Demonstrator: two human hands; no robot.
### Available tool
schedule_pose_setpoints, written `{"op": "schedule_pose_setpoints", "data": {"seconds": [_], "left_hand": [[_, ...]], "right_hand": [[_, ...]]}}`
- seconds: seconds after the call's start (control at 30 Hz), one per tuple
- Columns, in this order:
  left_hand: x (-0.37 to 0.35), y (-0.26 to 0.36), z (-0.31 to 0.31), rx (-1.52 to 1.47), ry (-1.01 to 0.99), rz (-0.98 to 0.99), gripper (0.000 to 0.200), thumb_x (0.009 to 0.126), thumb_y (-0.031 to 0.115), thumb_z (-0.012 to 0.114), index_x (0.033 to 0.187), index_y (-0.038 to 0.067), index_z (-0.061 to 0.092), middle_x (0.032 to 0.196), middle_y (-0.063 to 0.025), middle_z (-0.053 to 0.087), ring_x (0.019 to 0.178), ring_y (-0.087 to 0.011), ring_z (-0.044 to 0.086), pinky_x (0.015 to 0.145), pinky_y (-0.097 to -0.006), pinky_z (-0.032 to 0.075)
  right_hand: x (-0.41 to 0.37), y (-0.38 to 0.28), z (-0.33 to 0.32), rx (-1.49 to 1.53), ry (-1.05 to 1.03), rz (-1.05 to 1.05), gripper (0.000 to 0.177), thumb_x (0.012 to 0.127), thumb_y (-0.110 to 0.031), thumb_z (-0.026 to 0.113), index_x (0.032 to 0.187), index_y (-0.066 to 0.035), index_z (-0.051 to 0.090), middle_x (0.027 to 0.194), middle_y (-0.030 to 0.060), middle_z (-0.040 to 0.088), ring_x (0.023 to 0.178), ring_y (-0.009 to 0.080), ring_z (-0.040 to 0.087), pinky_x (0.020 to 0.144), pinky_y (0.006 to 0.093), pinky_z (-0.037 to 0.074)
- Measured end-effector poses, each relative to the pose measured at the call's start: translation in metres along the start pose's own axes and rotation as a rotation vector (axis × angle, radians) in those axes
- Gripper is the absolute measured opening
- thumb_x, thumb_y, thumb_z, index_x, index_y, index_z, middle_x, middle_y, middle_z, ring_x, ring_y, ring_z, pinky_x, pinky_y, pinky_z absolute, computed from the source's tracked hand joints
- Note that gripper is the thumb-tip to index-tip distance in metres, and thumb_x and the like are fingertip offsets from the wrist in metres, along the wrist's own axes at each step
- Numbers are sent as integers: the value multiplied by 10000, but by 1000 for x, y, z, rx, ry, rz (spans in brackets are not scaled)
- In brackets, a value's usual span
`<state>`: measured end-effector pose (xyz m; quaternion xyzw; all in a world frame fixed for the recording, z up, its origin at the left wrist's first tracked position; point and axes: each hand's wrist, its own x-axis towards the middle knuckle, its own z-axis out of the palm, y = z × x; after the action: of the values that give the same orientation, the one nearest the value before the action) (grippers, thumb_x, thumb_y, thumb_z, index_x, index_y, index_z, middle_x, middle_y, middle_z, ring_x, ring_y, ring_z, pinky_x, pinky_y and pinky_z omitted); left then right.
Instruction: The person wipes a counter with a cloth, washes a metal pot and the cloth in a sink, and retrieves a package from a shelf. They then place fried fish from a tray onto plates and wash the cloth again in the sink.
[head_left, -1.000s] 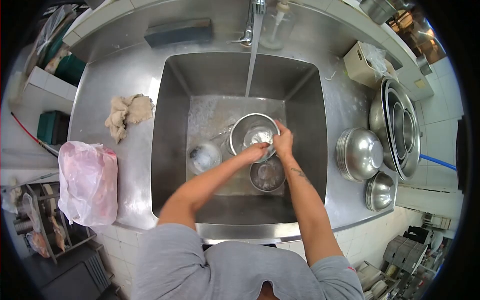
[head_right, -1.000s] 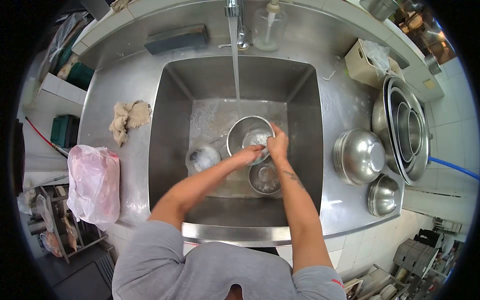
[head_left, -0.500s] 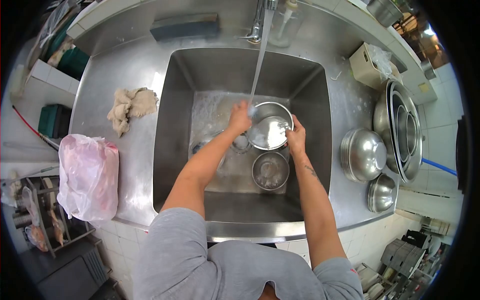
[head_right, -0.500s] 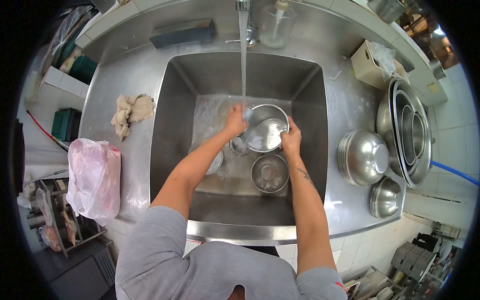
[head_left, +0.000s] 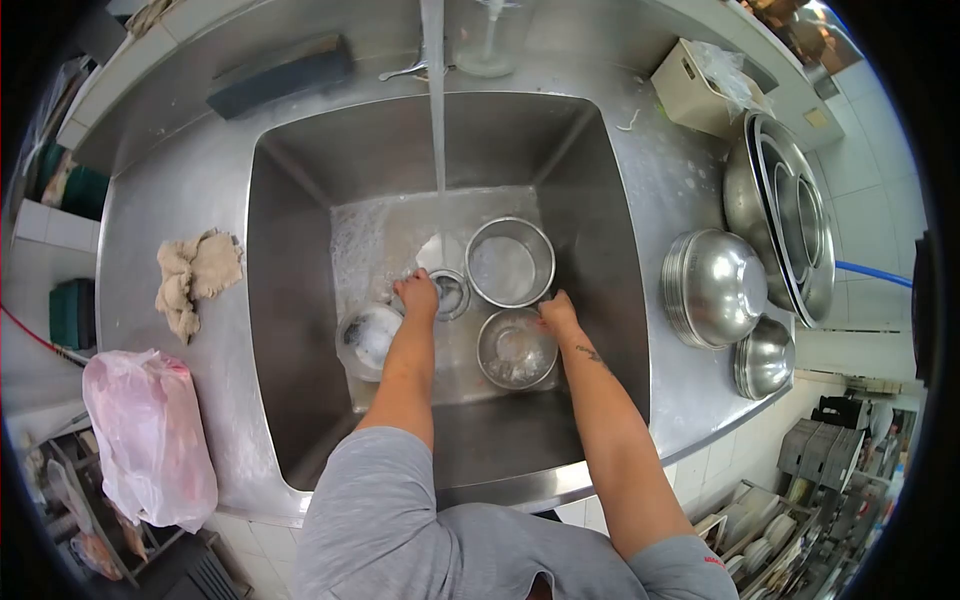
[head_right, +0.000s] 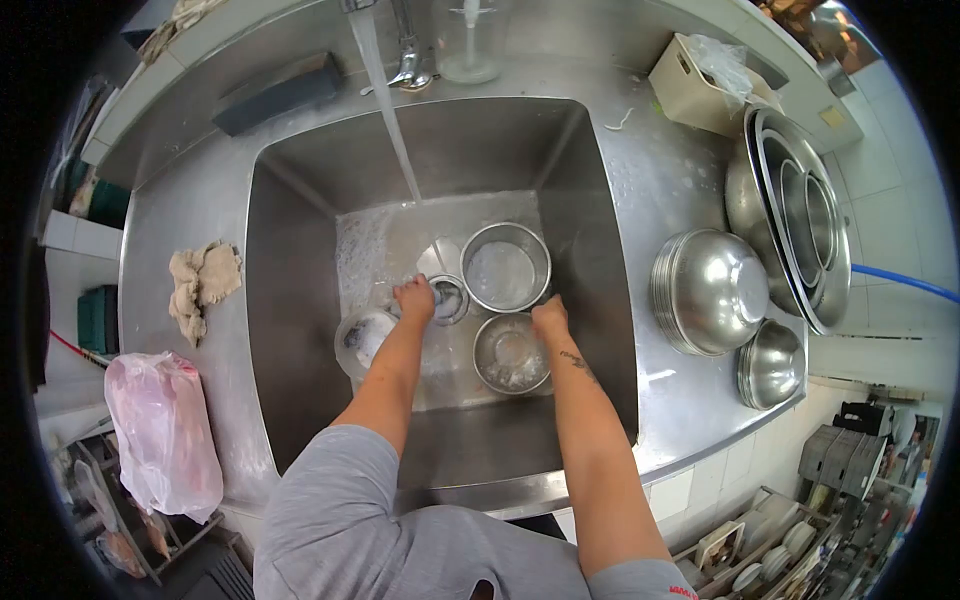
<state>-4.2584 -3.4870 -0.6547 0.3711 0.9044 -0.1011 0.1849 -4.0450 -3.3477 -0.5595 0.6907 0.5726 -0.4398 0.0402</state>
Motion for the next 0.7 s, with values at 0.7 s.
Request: {"op": "schedule_pose_setpoints", "data": {"seconds": [0.7], "left_hand": [[-102, -11, -134, -711, 88, 339, 444, 711, 248, 645, 962, -72, 468, 836, -283, 593, 815, -434, 572, 696, -448, 469]], "right_hand": [[-99, -89, 74, 1046, -616, 118, 340, 889, -315, 462, 1028, -11, 526, 886, 102, 585, 809, 225, 569, 669, 364, 459]]}}
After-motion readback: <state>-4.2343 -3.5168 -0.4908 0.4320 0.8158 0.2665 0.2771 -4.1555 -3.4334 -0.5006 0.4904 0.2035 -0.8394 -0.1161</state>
